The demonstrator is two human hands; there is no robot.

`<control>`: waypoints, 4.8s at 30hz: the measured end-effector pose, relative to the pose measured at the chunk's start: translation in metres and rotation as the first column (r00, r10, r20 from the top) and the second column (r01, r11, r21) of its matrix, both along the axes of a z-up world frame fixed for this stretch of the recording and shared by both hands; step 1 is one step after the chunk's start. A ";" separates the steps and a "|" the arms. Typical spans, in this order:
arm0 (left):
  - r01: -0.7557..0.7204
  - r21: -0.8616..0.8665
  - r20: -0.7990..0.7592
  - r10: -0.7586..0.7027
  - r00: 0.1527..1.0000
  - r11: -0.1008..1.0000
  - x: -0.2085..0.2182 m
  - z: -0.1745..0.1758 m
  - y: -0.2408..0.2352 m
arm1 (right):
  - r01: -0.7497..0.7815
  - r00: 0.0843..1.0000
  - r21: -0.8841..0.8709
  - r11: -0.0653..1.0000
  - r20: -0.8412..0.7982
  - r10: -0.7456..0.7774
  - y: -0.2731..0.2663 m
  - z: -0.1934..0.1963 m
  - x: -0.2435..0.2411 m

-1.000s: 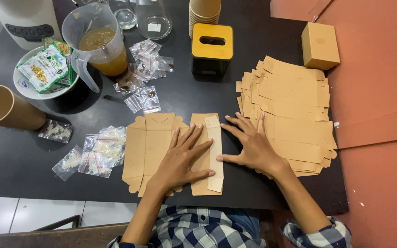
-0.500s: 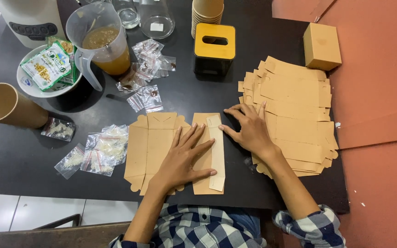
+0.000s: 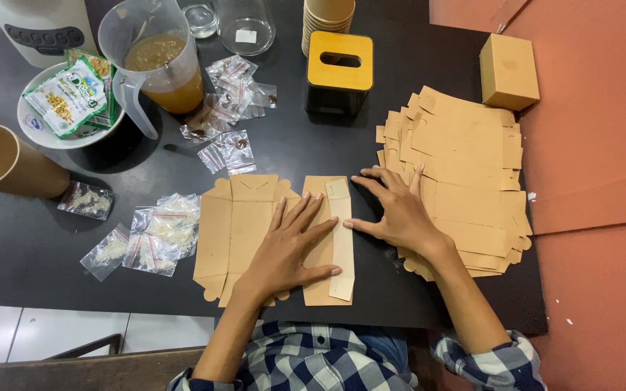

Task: The person folds flat cardboard box blanks into assembled boxes by hand. They repeatedly fold the side flaps and tuck the tabs into slots to form the box shape, then place the finished box aside.

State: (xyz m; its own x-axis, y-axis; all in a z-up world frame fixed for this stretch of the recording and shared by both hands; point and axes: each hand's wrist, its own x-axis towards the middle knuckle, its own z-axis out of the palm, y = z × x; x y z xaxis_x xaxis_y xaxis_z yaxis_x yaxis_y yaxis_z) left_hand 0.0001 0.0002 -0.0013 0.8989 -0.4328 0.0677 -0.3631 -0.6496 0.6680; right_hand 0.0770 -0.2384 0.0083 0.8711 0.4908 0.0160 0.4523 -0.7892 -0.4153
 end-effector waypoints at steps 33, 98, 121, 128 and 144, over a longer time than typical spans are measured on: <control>0.002 0.001 -0.002 -0.002 1.000 1.000 -0.001 0.002 0.001 | 0.113 0.993 0.096 0.989 -0.032 -0.111 0.004 -0.002 -0.008; -0.410 -0.376 -0.155 0.380 0.912 0.831 0.028 0.023 0.088 | -0.258 0.922 0.114 0.959 0.325 0.209 -0.013 -0.014 -0.108; 0.263 0.149 0.184 -0.288 0.940 0.953 0.015 -0.008 0.004 | -0.238 0.924 0.203 0.950 0.348 0.158 -0.016 -0.022 -0.128; 0.287 0.191 0.235 -0.328 0.915 0.939 0.016 -0.015 0.003 | -0.048 0.936 0.282 0.958 0.347 -0.055 -0.009 -0.010 -0.133; 0.001 0.127 0.172 -0.023 0.985 0.992 -0.073 -0.013 -0.040 | 0.153 0.982 0.368 0.917 0.049 -0.184 0.001 -0.013 -0.129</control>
